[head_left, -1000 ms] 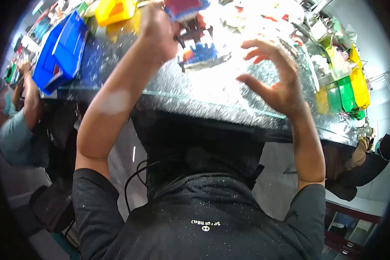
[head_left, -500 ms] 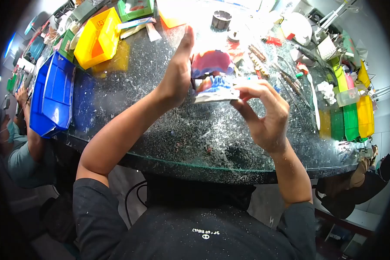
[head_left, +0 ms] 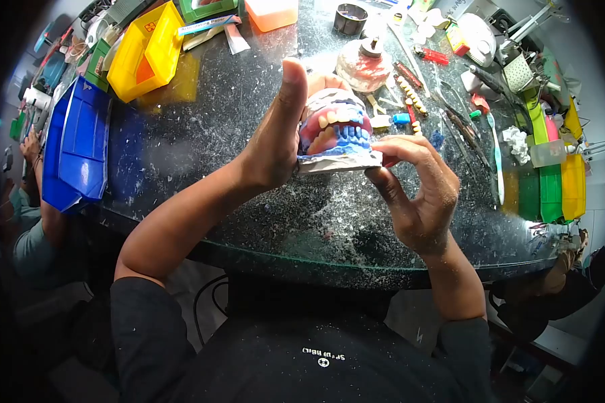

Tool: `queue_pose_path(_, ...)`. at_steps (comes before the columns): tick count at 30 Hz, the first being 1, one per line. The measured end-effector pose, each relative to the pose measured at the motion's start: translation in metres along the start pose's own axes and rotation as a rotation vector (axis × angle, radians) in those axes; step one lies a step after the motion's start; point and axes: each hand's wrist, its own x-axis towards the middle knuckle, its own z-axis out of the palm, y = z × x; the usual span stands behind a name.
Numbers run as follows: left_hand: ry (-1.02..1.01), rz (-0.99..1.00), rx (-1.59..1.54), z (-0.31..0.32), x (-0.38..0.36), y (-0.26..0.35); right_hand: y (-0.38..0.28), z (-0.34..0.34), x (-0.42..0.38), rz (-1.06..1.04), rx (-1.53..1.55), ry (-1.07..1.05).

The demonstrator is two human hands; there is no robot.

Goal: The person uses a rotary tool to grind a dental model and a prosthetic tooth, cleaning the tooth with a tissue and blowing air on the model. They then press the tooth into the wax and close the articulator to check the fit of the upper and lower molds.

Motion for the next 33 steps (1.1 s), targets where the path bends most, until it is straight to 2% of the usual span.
queue_pose_path(13,0.078,-0.055,0.104,-0.001,-0.002,-0.004,-0.001,0.002,-0.001,-0.011,0.0,0.009)
queue_pose_path(16,0.002,-0.039,0.164,-0.007,-0.002,-0.006,-0.002,0.001,-0.002,0.001,-0.006,0.01)
queue_pose_path(19,-0.079,0.11,0.139,-0.008,0.0,-0.005,0.0,-0.001,-0.002,-0.004,-0.023,0.017)
queue_pose_path(22,-0.145,0.183,0.382,-0.018,0.006,-0.003,0.002,-0.003,-0.003,-0.024,-0.024,0.033)
queue_pose_path(23,-0.238,0.234,0.318,-0.026,0.006,-0.007,0.003,-0.004,-0.003,-0.026,-0.01,0.039)
queue_pose_path(24,-0.281,0.481,0.583,-0.029,0.008,-0.005,0.004,-0.004,-0.003,-0.027,0.003,0.045)
queue_pose_path(27,-0.284,0.487,0.583,-0.032,0.009,-0.009,0.006,-0.002,-0.004,-0.025,-0.025,0.043)
queue_pose_path(30,-0.239,0.595,0.837,-0.044,0.011,-0.007,0.003,-0.004,-0.001,0.064,-0.07,0.0)
queue_pose_path(33,-0.201,0.557,0.936,-0.057,0.011,-0.013,0.018,-0.017,-0.008,0.079,-0.111,-0.104)
